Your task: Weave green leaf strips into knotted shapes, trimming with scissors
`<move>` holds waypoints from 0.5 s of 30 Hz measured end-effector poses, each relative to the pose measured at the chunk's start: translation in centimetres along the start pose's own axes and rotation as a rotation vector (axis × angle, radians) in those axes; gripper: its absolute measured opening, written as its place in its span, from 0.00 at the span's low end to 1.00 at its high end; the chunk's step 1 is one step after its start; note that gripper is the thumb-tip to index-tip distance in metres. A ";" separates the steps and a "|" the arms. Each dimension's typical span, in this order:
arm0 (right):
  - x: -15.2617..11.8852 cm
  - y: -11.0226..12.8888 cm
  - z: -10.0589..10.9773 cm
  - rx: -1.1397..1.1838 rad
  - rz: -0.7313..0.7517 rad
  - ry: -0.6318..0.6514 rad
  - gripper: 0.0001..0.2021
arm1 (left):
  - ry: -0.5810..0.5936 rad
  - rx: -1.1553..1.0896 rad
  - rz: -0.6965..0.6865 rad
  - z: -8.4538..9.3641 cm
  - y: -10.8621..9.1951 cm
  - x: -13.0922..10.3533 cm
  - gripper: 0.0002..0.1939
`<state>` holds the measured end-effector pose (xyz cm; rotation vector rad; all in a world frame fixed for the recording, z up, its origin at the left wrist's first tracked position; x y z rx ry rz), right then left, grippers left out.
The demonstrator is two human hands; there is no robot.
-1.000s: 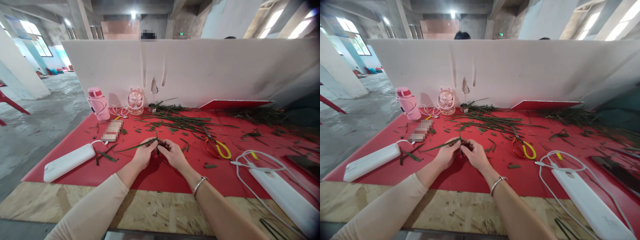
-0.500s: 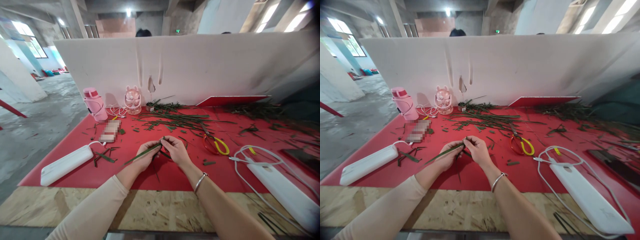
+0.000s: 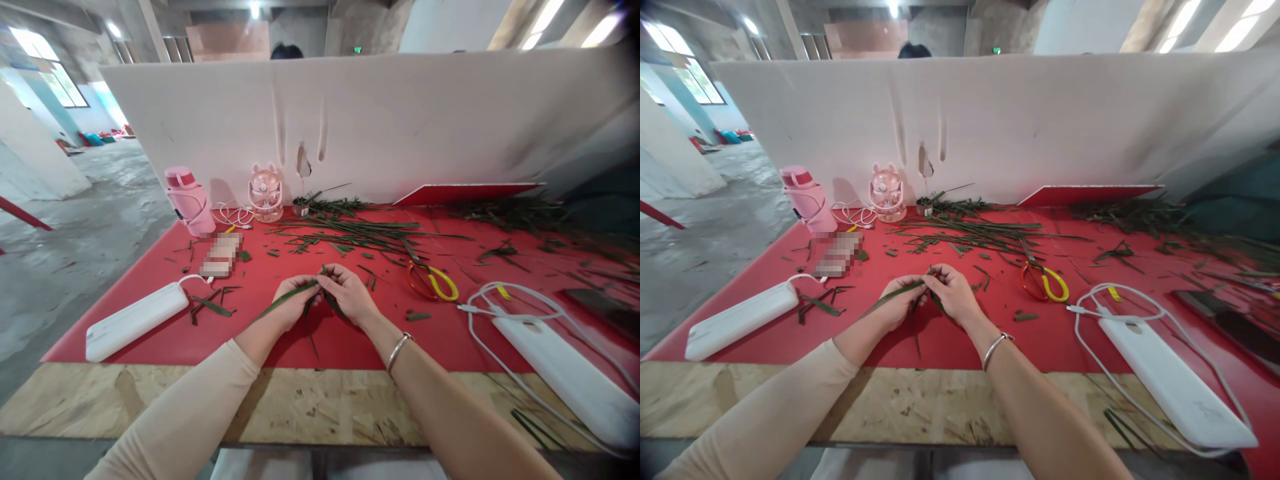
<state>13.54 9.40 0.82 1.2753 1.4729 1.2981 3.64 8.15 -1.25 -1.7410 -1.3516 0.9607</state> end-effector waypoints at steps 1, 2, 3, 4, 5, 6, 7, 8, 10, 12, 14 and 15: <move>0.0 -0.1 -0.1 0.010 -0.003 0.017 0.14 | -0.005 -0.036 0.013 0.0 0.0 0.0 0.13; -0.1 -0.1 -0.2 0.013 -0.010 0.043 0.14 | -0.010 -0.077 0.023 0.0 0.0 0.0 0.13; -0.1 -0.2 -0.3 0.003 -0.020 0.073 0.15 | -0.018 -0.121 0.029 0.0 -0.1 0.0 0.14; -0.1 -0.2 -0.3 -0.024 -0.028 0.102 0.16 | -0.028 -0.158 0.030 0.0 -0.1 0.0 0.14; -0.1 -0.2 -0.2 -0.068 -0.033 0.124 0.17 | -0.036 -0.185 0.029 0.0 -0.2 0.0 0.14; -0.1 -0.1 -0.1 -0.120 -0.036 0.136 0.18 | -0.044 -0.199 0.025 0.1 -0.3 0.0 0.13; -0.1 0.0 0.2 -0.168 -0.039 0.136 0.18 | -0.053 -0.204 0.022 0.2 -0.3 0.1 0.13; -0.1 0.1 0.4 -0.205 -0.041 0.130 0.18 | -0.063 -0.205 0.020 0.3 -0.3 0.1 0.12; -0.1 0.4 0.8 -0.223 -0.041 0.105 0.15 | -0.087 -0.204 0.016 0.5 -0.4 0.1 0.11; 0.0 0.8 1.1 -0.150 -0.040 0.071 0.13 | -0.104 -0.211 0.014 0.7 -0.5 0.2 0.11; 0.1 1.0 1.2 -0.015 -0.050 0.045 0.14 | -0.094 -0.217 0.027 0.6 -0.5 0.2 0.12; 0.1 1.0 1.2 0.050 -0.062 0.039 0.14 | -0.083 -0.218 0.036 0.5 -0.5 0.2 0.14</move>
Point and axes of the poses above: each hand's wrist, its own x-axis towards the middle knuckle, its own z-axis out of the back of the hand, y = z × x, the point moved 6 cm from there along x, towards the middle knuckle, and after that the axes turned 1 degree about -y, right-handed, at the moved point
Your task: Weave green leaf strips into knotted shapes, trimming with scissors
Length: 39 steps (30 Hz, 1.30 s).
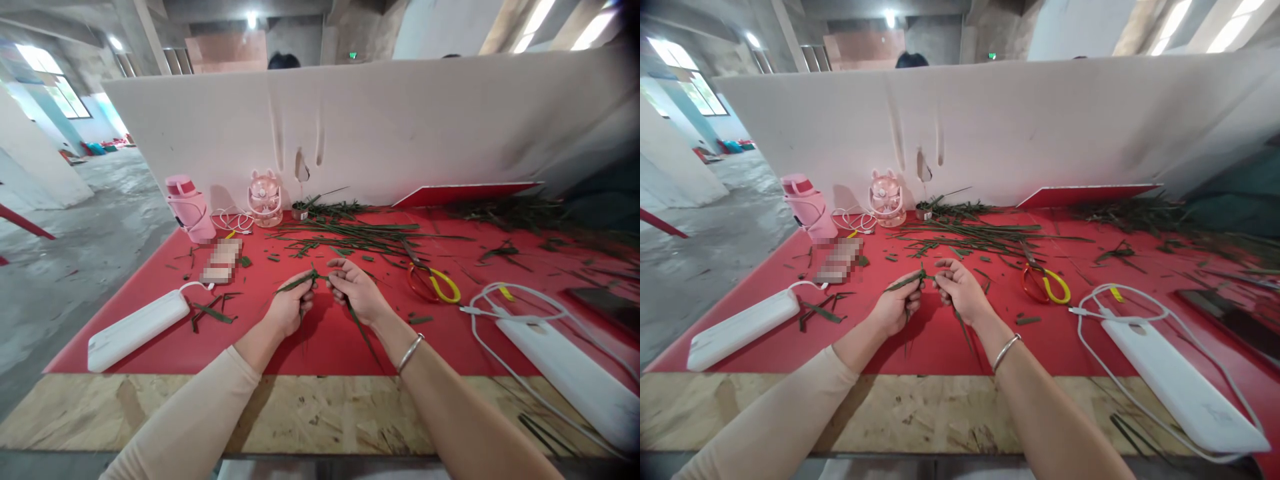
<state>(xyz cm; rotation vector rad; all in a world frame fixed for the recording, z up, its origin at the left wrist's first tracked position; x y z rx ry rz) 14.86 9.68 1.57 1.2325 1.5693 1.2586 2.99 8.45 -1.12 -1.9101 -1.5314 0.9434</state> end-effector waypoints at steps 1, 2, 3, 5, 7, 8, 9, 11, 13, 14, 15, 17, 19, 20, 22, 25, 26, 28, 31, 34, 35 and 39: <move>0.0 -0.1 -0.1 0.048 -0.012 0.003 0.15 | 0.007 0.003 0.006 -0.1 0.0 0.0 0.15; 0.0 -0.2 -0.2 0.074 -0.020 0.009 0.15 | 0.008 0.011 0.006 -0.1 0.0 -0.1 0.16; 0.0 -0.3 -0.3 0.079 -0.023 0.017 0.15 | 0.004 0.025 0.000 -0.1 0.0 -0.1 0.16; 0.0 -0.6 -0.5 0.063 -0.027 0.037 0.14 | -0.009 0.071 -0.024 -0.1 0.0 -0.1 0.16; 0.0 -0.8 -0.6 0.050 -0.023 0.052 0.14 | -0.008 0.130 -0.055 -0.1 0.1 -0.1 0.15; -0.1 -0.8 -0.7 0.046 -0.015 0.053 0.14 | -0.002 0.160 -0.076 -0.1 0.1 -0.2 0.15; -0.1 -0.8 -0.7 0.042 -0.003 0.049 0.14 | 0.001 0.191 -0.101 -0.2 0.1 -0.2 0.15; -0.1 -0.7 -0.7 0.025 0.027 0.026 0.14 | -0.011 0.258 -0.163 -0.1 -0.1 -0.2 0.16; -0.1 -0.8 -0.7 0.004 0.042 -0.005 0.14 | -0.036 0.331 -0.216 0.0 -0.3 -0.3 0.15; -0.1 -0.9 -0.8 -0.001 0.043 -0.017 0.14 | -0.047 0.364 -0.233 0.0 -0.4 -0.4 0.14; -0.1 -1.0 -0.9 -0.003 0.041 -0.027 0.14 | -0.054 0.392 -0.244 0.1 -0.5 -0.4 0.14; -0.1 -1.2 -1.0 -0.005 0.038 -0.035 0.14 | -0.055 0.430 -0.249 0.1 -0.6 -0.5 0.13; -0.1 -1.3 -1.2 0.000 0.037 -0.030 0.14 | -0.049 0.434 -0.243 0.0 -0.6 -0.6 0.13; -0.1 -1.2 -1.2 0.007 0.036 -0.021 0.14 | -0.044 0.413 -0.231 -0.1 -0.6 -0.6 0.13; -0.2 -1.1 -1.4 0.030 0.028 0.003 0.14 | -0.041 0.328 -0.190 -0.1 -0.3 -0.6 0.13; -0.2 -0.7 -1.4 0.043 0.025 0.025 0.16 | -0.030 0.238 -0.151 -0.2 -0.1 -0.6 0.14; -0.3 -0.7 -1.4 0.039 0.029 0.026 0.17 | -0.024 0.254 -0.161 -0.2 -0.1 -0.6 0.14; -0.3 -0.7 -1.4 0.026 0.031 0.028 0.16 | -0.012 0.330 -0.189 -0.2 -0.3 -0.6 0.16; -0.3 -1.0 -1.5 0.011 0.005 0.029 0.14 | -0.010 0.393 -0.198 -0.1 -0.4 -0.5 0.17; -0.3 -1.3 -1.3 -0.007 0.007 0.005 0.14 | -0.024 0.400 -0.195 0.0 -0.3 -0.4 0.17; -0.2 -1.3 -1.2 -0.014 0.012 -0.005 0.14 | -0.038 0.421 -0.216 0.0 -0.4 -0.5 0.16; 0.0 -1.2 -0.7 -0.038 0.035 -0.043 0.16 | -0.049 0.570 -0.383 -0.5 -1.6 -1.1 0.12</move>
Point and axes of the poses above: each hand's wrist, its own x-axis towards the middle knuckle, its own z-axis out of the back of the hand, y = z × x, the point moved 6 cm from there along x, towards the middle knuckle, and after that the axes turned 1 degree about -y, right-handed, at the moved point
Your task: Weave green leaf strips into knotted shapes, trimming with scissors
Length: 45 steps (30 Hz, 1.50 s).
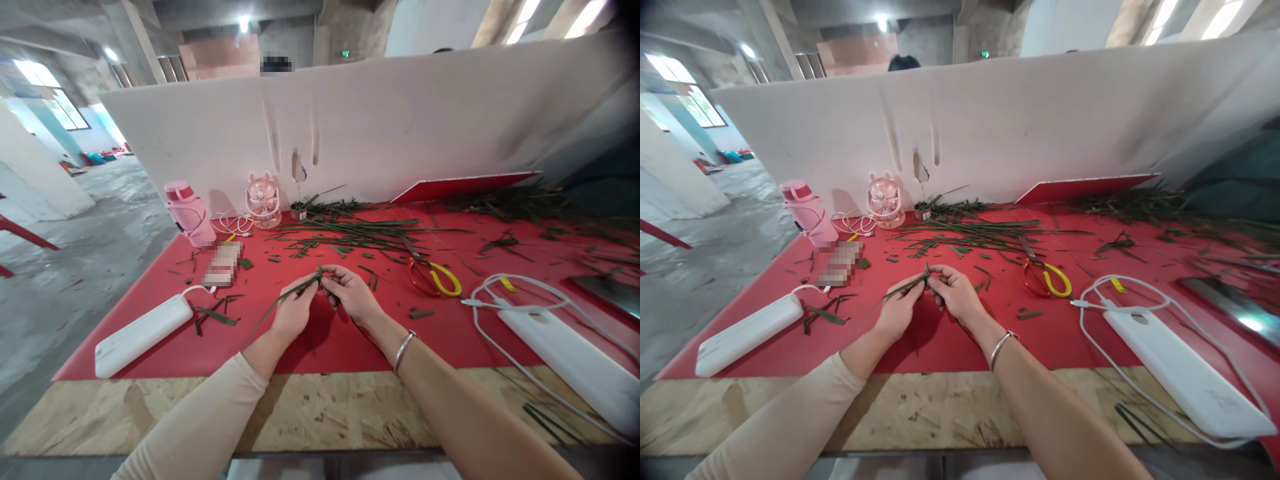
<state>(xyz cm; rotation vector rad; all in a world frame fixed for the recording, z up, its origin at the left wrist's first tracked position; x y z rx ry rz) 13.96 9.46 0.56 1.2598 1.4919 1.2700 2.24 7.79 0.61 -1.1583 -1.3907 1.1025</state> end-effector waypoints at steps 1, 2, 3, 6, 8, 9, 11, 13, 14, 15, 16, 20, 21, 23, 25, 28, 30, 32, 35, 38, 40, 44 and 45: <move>0.1 0.1 0.1 -0.008 0.009 -0.010 0.16 | 0.009 0.017 -0.037 0.0 -0.3 0.0 0.11; 0.1 0.1 0.2 -0.016 0.015 -0.018 0.16 | 0.021 0.022 -0.066 -0.1 -0.6 0.0 0.11; 0.2 0.1 0.2 -0.021 0.017 -0.023 0.15 | 0.028 0.021 -0.090 -0.1 -0.8 0.1 0.11; 0.2 0.0 0.1 -0.008 0.002 -0.019 0.14 | 0.025 0.041 -0.159 0.1 -1.5 0.1 0.11; 0.1 -0.2 -0.2 0.014 -0.008 -0.005 0.14 | 0.035 0.069 -0.201 0.2 -2.1 0.0 0.11; 0.1 -0.2 -0.2 0.021 -0.013 0.000 0.14 | 0.052 0.080 -0.216 0.1 -2.3 -0.1 0.11; 0.0 -0.3 -0.2 0.030 -0.025 0.003 0.14 | 0.095 0.075 -0.217 -0.1 -2.6 -0.1 0.12; 0.0 -0.4 -0.1 0.035 -0.047 0.014 0.14 | 0.132 0.017 -0.148 -0.2 -2.2 0.1 0.12; 0.0 -0.4 0.0 0.036 -0.061 0.021 0.14 | 0.147 -0.033 -0.089 -0.3 -1.8 0.2 0.12; -0.1 -0.4 0.0 0.036 -0.074 0.027 0.14 | 0.156 -0.094 -0.022 -0.3 -1.2 0.3 0.12; 0.0 -0.5 0.1 0.033 -0.086 0.030 0.14 | 0.160 -0.156 0.042 -0.4 -0.6 0.5 0.12; 0.0 -0.5 0.4 -0.001 -0.103 0.025 0.15 | 0.200 -0.322 0.210 -0.8 1.0 0.5 0.16; 0.1 -0.4 0.4 -0.011 -0.104 0.032 0.15 | 0.228 -0.348 0.241 -1.1 1.1 0.4 0.17; 0.1 -0.3 0.4 -0.021 -0.104 0.052 0.16 | 0.281 -0.396 0.294 -1.5 1.1 0.1 0.19; 0.1 -0.2 0.4 -0.010 -0.104 0.081 0.16 | 0.291 -0.447 0.330 -1.7 0.9 -0.2 0.18; 0.0 0.2 0.4 0.016 -0.089 0.098 0.17 | 0.237 -0.525 0.368 -1.5 0.7 -0.3 0.14; 0.0 0.3 0.5 0.019 -0.077 0.083 0.17 | 0.226 -0.566 0.403 -1.4 0.6 -0.3 0.13; 0.2 0.1 0.6 0.006 -0.075 0.074 0.17 | 0.229 -0.588 0.429 -1.5 0.7 -0.3 0.12; 0.5 -0.2 0.8 -0.075 -0.050 0.058 0.16 | 0.187 -0.573 0.398 -1.3 0.9 0.0 0.11; 0.4 1.3 2.0 -0.328 0.187 -0.184 0.13 | 0.094 -0.552 0.337 -0.8 1.4 0.4 0.11; -0.4 2.7 2.3 -0.505 0.353 -0.330 0.10 | 0.041 -0.541 0.288 -0.6 1.7 0.6 0.11; -0.8 2.9 0.3 -0.578 0.338 -0.142 0.09 | 0.016 -0.533 0.234 -0.5 1.7 0.7 0.12; -0.8 2.6 -0.1 -0.549 0.298 -0.083 0.09 | 0.014 -0.542 0.245 -0.5 1.7 0.7 0.13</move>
Point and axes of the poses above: each hand's wrist, its own x-axis towards the middle knuckle, its own z-axis out of the back of the hand, y = z × x, the point moved 6 cm from there along x, towards the middle knuckle, and after that the axes turned 1 degree about -y, right-handed, at the moved point
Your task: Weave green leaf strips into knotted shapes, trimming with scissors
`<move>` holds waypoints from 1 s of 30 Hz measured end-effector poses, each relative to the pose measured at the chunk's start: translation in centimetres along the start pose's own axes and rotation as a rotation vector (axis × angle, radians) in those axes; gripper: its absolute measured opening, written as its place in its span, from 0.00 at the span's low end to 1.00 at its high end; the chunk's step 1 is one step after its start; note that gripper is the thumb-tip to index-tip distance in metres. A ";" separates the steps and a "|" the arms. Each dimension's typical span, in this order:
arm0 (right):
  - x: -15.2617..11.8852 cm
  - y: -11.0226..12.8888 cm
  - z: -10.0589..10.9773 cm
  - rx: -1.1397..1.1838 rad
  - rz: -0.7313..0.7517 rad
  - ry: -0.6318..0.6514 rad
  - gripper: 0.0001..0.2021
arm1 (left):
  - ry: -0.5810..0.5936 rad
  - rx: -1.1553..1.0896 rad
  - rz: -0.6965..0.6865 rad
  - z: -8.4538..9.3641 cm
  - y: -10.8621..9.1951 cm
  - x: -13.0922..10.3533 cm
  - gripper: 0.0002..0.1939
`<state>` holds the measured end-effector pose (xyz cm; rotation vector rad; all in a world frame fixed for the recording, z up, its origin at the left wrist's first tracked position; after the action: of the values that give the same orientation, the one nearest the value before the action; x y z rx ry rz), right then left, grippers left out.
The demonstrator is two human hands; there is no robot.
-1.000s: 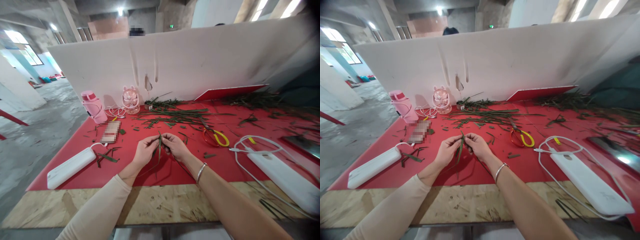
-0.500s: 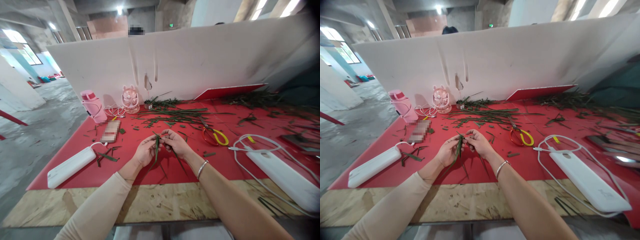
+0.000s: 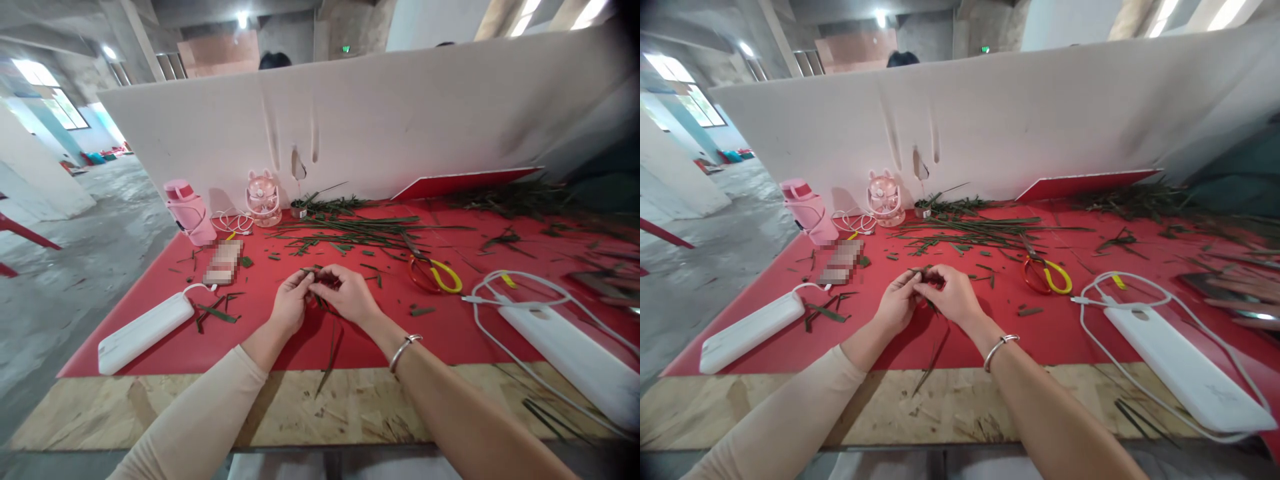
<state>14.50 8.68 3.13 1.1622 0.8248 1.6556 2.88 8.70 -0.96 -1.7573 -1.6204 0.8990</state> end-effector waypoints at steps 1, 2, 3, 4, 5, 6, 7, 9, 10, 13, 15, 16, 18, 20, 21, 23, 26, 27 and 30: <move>0.0 -0.1 -0.4 0.039 -0.031 0.042 0.08 | -0.007 -0.008 0.016 0.0 0.1 -0.1 0.13; 0.1 -0.4 -0.6 0.075 -0.065 0.063 0.08 | -0.018 -0.012 0.032 0.0 0.2 -0.1 0.13; 0.1 -0.6 -0.7 0.105 -0.099 0.072 0.07 | -0.030 -0.006 0.043 0.0 0.3 -0.2 0.13; 0.2 -1.0 -0.8 0.126 -0.130 0.074 0.06 | -0.038 0.010 0.048 0.1 0.4 -0.2 0.13; 0.3 -1.3 -0.8 0.141 -0.154 0.075 0.06 | -0.044 0.031 0.047 0.1 0.5 -0.2 0.13; 0.3 -1.5 -0.8 0.151 -0.170 0.076 0.06 | -0.048 0.052 0.037 0.1 0.5 -0.2 0.13; 0.3 -1.7 -0.9 0.156 -0.178 0.081 0.07 | -0.048 0.074 0.022 0.1 0.5 -0.2 0.13; 0.2 -1.9 -1.1 0.141 -0.172 0.108 0.09 | -0.037 0.105 -0.014 0.1 0.5 -0.1 0.13; 0.1 -1.9 -1.2 0.106 -0.159 0.124 0.08 | -0.023 0.112 -0.028 0.1 0.4 -0.1 0.13; -0.1 -1.4 -1.1 -0.093 -0.090 0.141 0.03 | 0.018 0.099 -0.023 -0.1 0.3 -0.1 0.12; -0.2 -0.8 -0.7 -0.235 -0.046 0.106 0.03 | 0.015 0.062 0.007 0.0 0.3 -0.1 0.12; -0.2 -0.5 -0.5 -0.287 -0.027 0.082 0.04 | 0.010 0.045 0.020 0.0 0.3 0.0 0.12; -0.1 0.0 -0.2 -0.327 -0.002 0.040 0.04 | 0.003 0.034 0.030 0.1 0.3 0.0 0.12; -0.1 -0.1 -0.3 -0.269 -0.021 0.039 0.05 | -0.004 0.069 0.021 0.1 0.4 0.1 0.12; 0.0 -0.4 -0.5 -0.211 -0.059 0.052 0.06 | -0.010 0.102 0.012 0.1 0.5 0.1 0.12; 0.0 -1.2 -1.0 -0.099 -0.155 0.083 0.08 | -0.025 0.174 -0.013 0.2 0.6 0.2 0.13; 0.1 -1.6 -1.4 -0.049 -0.224 0.078 0.06 | -0.039 0.206 -0.023 0.2 0.8 0.1 0.13; 0.2 -1.4 -1.4 -0.048 -0.222 0.075 0.05 | -0.050 0.192 -0.016 0.3 0.9 0.1 0.13; 0.3 -0.8 -1.3 -0.038 -0.201 0.077 0.07 | -0.079 0.131 0.016 0.5 0.9 0.0 0.13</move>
<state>13.50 9.24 2.07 0.9617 0.9230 1.5506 3.02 8.60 -2.03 -1.6658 -1.5608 1.0694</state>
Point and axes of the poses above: each hand's wrist, its own x-axis towards the middle knuckle, its own z-axis out of the back of the hand, y = z × x, the point moved 6 cm from there along x, towards the middle knuckle, and after that the axes turned 1 degree about -y, right-handed, at the moved point
